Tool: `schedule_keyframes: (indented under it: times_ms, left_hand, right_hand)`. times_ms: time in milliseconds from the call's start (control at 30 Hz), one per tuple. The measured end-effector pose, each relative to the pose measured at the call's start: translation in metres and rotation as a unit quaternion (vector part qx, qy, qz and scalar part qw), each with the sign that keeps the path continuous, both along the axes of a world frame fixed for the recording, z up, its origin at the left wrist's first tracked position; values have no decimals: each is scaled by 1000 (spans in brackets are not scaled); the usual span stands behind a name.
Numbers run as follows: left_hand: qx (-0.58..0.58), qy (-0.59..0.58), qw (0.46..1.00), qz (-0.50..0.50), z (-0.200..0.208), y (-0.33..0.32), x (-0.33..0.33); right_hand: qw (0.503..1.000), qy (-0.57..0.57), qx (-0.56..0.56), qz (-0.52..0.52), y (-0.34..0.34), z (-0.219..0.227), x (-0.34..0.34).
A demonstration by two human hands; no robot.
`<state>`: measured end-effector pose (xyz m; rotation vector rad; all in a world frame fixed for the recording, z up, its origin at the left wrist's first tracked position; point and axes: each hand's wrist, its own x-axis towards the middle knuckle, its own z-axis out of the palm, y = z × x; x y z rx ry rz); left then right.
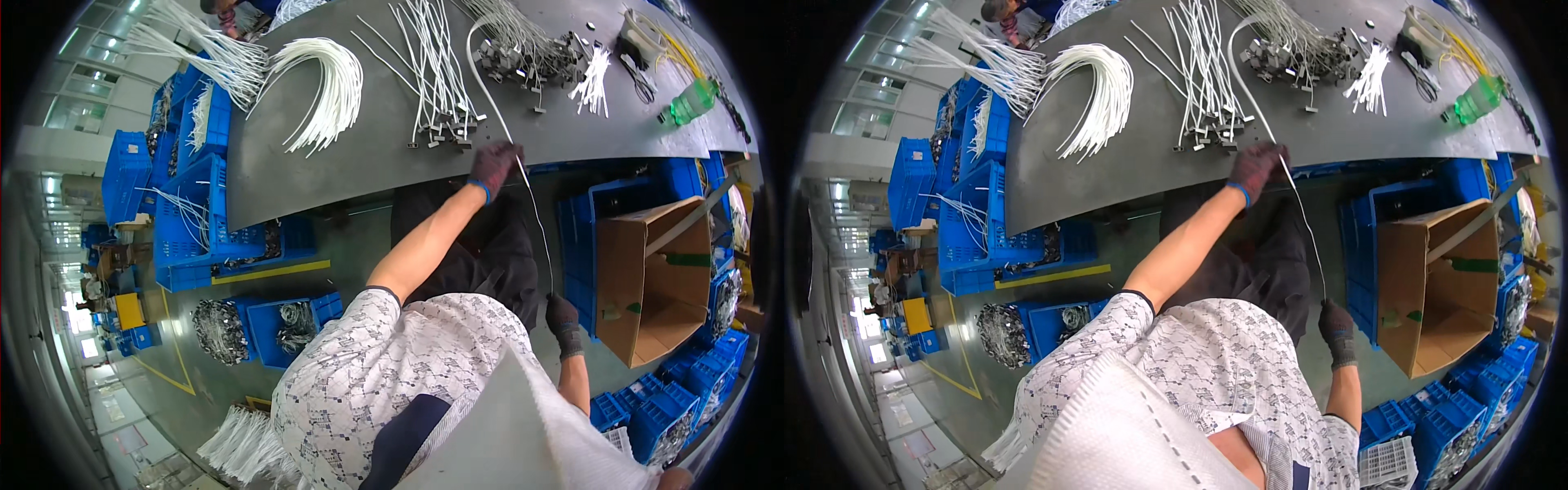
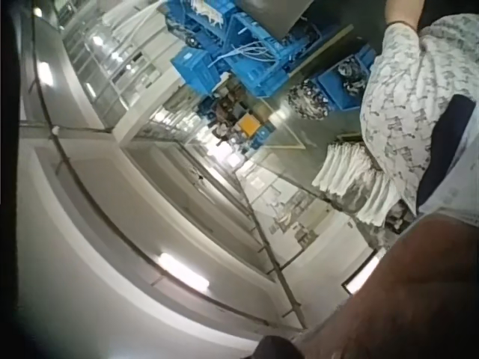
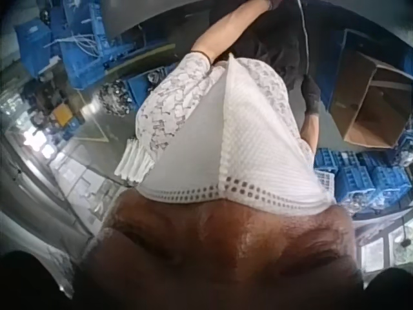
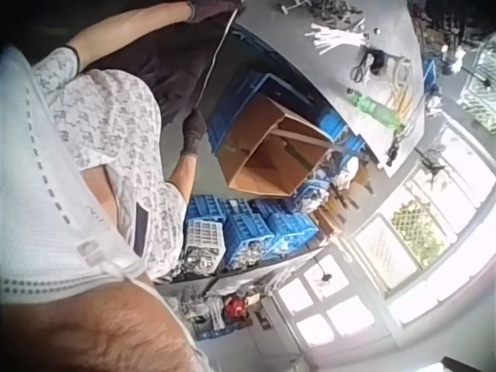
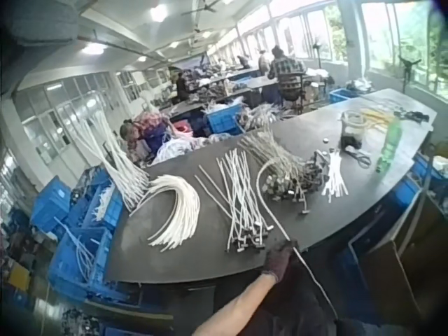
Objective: Bundling and organizing electrical wire harnesses with connectors at an assembly station.
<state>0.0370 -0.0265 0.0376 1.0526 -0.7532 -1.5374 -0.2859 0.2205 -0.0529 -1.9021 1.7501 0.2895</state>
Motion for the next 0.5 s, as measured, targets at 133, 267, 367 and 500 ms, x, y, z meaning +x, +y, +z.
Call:
schedule_keyframes:
  times_ms: [133, 267, 367, 500]
  left_hand:
    - [-36, -75, 996, -22, 2, -5, -12]
    - [-47, -9, 993, -108, -8, 16, -38]
    - [16, 157, 980, -118, 14, 10, -19]
    - [20, 165, 976, -143, 31, 7, 9]
  right_hand:
    - [989, -108, -103, 17, -70, 21, 37]
    - [904, -324, -272, -62, -155, 91, 118]
    - [847, -465, -191, -175, -164, 106, 133]
    - [741, -624, -33, -247, -163, 129, 155]
